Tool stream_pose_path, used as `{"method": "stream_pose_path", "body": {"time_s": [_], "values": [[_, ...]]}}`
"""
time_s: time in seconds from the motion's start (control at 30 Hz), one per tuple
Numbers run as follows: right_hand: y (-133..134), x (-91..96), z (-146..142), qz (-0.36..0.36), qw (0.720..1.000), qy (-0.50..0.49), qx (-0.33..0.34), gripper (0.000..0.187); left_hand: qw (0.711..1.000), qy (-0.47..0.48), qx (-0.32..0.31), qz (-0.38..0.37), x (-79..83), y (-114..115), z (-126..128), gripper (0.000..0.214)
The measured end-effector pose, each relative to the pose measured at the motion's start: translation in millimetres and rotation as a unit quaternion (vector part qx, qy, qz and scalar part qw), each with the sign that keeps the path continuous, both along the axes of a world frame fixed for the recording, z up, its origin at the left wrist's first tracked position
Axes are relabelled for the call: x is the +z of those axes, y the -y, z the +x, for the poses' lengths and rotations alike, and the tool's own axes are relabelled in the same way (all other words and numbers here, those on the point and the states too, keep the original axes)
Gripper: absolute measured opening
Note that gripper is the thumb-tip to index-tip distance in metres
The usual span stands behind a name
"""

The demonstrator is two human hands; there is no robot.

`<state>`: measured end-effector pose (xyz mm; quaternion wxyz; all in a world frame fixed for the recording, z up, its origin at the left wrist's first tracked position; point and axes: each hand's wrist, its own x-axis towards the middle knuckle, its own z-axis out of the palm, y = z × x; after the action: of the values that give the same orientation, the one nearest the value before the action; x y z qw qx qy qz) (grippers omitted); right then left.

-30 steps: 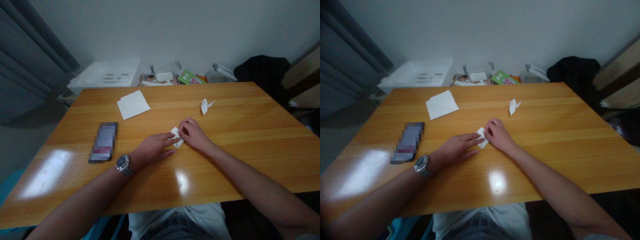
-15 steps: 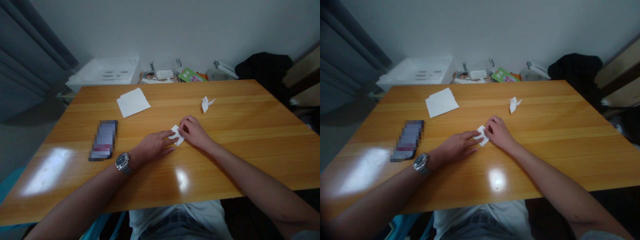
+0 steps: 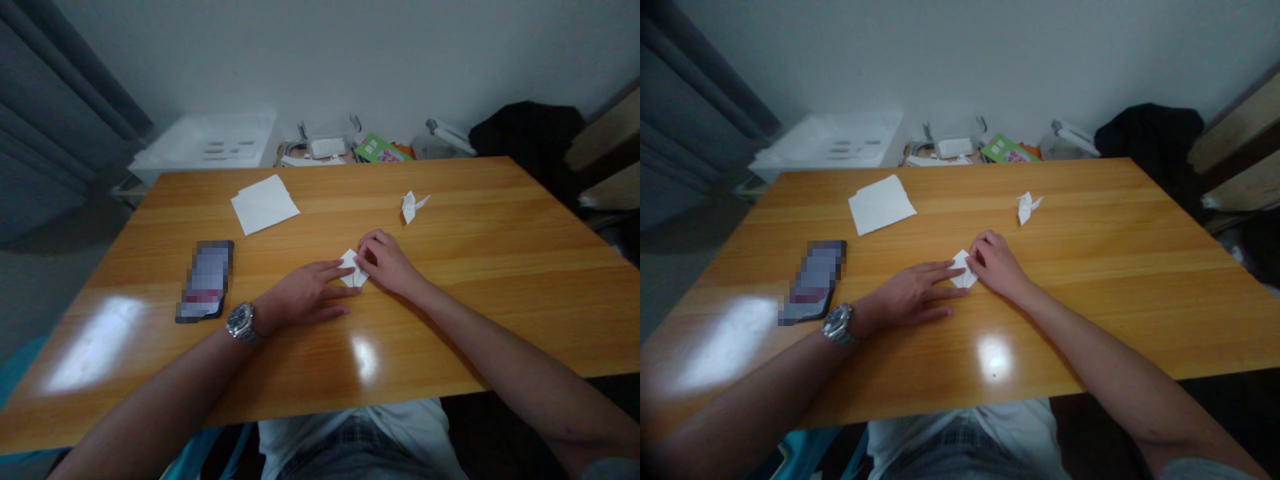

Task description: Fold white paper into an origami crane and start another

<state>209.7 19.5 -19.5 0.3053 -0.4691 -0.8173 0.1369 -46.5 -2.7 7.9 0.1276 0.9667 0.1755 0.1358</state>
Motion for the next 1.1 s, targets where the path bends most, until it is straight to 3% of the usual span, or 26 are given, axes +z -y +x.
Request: {"method": "stream_pose_path", "body": {"time_s": [0.3,0.5,1.1], "values": [[0.9,1.2,-0.2,-0.002,1.000,-0.006,0.000,0.010,1.000,-0.013,-0.004,0.002,3.7,1.7,1.2,0.040],[1.6,3.0,-1.1,-0.004,1.000,-0.007,-0.002,0.012,0.999,0.002,-0.001,-0.035,5.5,0.4,1.2,0.056],[1.0,4.1,-1.0,-0.006,1.000,-0.004,0.000,0.011,1.000,-0.019,0.016,-0.017,1.7,-0.2,0.1,0.049]]}}
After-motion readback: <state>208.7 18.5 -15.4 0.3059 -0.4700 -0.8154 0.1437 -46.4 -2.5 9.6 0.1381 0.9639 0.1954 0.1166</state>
